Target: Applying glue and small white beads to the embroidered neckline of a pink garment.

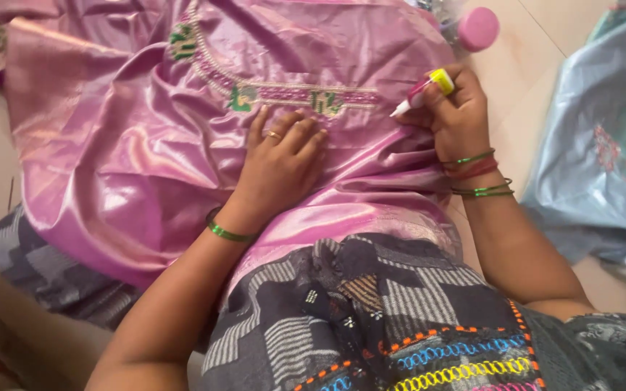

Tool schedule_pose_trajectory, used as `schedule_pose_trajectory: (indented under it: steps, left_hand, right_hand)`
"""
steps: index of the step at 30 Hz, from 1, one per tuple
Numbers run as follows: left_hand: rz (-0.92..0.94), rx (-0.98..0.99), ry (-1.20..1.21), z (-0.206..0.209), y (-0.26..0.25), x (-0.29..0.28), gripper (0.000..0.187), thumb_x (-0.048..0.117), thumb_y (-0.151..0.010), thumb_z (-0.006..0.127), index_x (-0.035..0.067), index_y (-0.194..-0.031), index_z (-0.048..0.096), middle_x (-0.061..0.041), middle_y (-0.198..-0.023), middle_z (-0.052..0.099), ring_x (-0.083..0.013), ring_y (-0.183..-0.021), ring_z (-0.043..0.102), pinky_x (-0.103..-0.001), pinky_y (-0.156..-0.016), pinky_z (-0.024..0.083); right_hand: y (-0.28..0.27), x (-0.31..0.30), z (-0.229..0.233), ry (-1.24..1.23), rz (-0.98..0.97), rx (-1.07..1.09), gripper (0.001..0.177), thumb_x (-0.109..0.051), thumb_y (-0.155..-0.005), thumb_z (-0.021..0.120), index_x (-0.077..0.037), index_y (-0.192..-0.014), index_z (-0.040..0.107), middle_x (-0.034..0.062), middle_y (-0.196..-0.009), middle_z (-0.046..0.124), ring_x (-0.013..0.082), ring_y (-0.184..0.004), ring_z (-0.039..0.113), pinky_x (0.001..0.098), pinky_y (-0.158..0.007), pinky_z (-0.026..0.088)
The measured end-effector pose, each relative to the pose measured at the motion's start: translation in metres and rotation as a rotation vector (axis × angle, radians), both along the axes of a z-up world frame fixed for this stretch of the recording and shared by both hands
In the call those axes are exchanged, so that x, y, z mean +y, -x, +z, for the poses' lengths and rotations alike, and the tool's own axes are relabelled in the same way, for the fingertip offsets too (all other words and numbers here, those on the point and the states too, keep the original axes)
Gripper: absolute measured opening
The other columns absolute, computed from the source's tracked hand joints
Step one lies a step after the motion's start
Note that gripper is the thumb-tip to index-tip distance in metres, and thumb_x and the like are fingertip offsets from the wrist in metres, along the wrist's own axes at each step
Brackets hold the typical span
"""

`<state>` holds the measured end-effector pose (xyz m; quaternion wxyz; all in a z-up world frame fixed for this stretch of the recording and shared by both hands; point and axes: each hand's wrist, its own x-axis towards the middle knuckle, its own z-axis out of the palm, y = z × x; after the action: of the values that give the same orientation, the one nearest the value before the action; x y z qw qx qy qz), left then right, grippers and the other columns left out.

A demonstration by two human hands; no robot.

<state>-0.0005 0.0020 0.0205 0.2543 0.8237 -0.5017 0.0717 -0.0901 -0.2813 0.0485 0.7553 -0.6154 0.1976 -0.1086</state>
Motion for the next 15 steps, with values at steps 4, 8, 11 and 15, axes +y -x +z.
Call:
schedule_pose_trajectory:
  steps: [4,8,11,15]
  left_hand:
    - [-0.082,0.033,0.014,0.014,-0.001,-0.013,0.030,0.028,-0.099,0.067,0.011,-0.124,0.069,-0.008,-0.128,0.066,-0.0272,-0.129,0.058,-0.058,-0.120,0.027]
    - [-0.131,-0.017,0.043,0.022,0.001,-0.026,0.032,0.027,-0.100,0.068,0.008,-0.126,0.069,-0.008,-0.129,0.067,-0.0261,-0.127,0.059,-0.051,-0.116,0.035]
    - [-0.160,-0.002,0.041,0.021,0.003,-0.034,0.030,0.028,-0.098,0.070,0.009,-0.122,0.070,-0.008,-0.127,0.067,-0.0264,-0.124,0.060,-0.050,-0.112,0.038]
    - [-0.139,-0.056,-0.009,0.019,-0.002,-0.036,0.028,0.030,-0.100,0.071,0.010,-0.119,0.072,-0.009,-0.124,0.068,-0.0255,-0.121,0.062,-0.047,-0.110,0.040]
  right_hand:
    - [0.037,-0.063,-0.022,-0.198,-0.244,-0.207,0.012,-0.016,-0.111,0.061,-0.004,-0.113,0.057,0.0075,-0.097,0.064,0.0215,-0.087,0.070,0.0454,-0.082,0.067]
    - [0.118,-0.179,-0.148,0.054,-0.532,0.182,0.015,-0.020,-0.105,0.065,-0.005,-0.101,0.064,0.0068,-0.086,0.067,0.0182,-0.071,0.067,0.0378,-0.063,0.061]
    - [0.173,-0.216,-0.218,0.302,-0.422,0.614,0.017,-0.017,-0.099,0.070,-0.002,-0.105,0.067,0.0085,-0.086,0.071,0.0155,-0.066,0.066,0.0335,-0.056,0.056]
    - [0.175,-0.207,-0.229,0.187,-0.330,0.797,0.032,-0.025,-0.096,0.074,-0.002,-0.115,0.064,0.0105,-0.087,0.070,0.0182,-0.067,0.069,0.0343,-0.055,0.060]
